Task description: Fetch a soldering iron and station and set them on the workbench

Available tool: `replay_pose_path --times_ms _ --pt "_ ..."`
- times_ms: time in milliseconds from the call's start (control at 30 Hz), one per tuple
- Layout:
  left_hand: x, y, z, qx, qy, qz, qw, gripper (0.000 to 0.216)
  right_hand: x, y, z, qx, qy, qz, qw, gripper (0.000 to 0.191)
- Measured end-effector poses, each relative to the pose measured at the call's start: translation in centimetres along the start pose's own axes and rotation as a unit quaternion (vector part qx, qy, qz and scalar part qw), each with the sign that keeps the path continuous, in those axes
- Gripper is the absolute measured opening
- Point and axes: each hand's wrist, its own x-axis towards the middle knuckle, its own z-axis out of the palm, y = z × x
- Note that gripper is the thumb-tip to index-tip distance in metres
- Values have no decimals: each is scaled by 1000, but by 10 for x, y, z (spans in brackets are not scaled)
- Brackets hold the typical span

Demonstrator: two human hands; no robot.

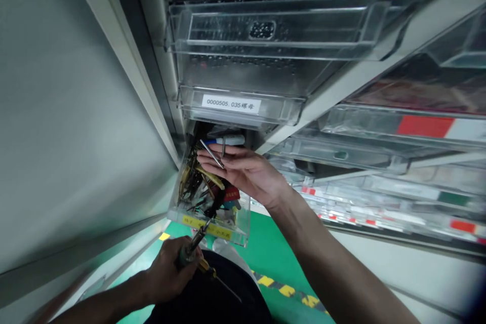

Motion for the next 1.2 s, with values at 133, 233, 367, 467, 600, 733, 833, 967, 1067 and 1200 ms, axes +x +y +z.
replay_pose_path --times_ms 133,233,367,467,600,733,833,967,1067,1200 --pt "0 3 -5 20 1 16 1000 11 -1 5 -3 41 -6 -13 999 49" --pt "1 5 -7 25 2 18 1000 10 -1 12 -6 157 -27 -31 987 35" --pt "2 5 -9 22 -1 29 999 10 -2 15 -6 219 -46 -40 974 28" --pt "1 6 -11 24 -4 35 999 10 -4 15 -3 219 -37 -39 974 28" --pt "0 8 -12 28 -7 24 999 11 -7 13 2 206 -14 -50 977 30" --pt "1 8 -13 26 -7 24 999 10 -9 13 6 192 11 -68 979 35" --pt "0 6 -13 31 -13 14 999 11 -9 14 8 186 28 -74 979 36" --pt "-1 4 -12 23 -11 -2 1000 14 -8 15 10 176 37 -82 980 34" --pt "-2 2 -12 24 -10 -24 999 14 -8 15 10 176 44 -83 980 33" --pt "-2 0 -12 7 -27 -36 999 10 -9 16 12 181 48 -83 979 32"
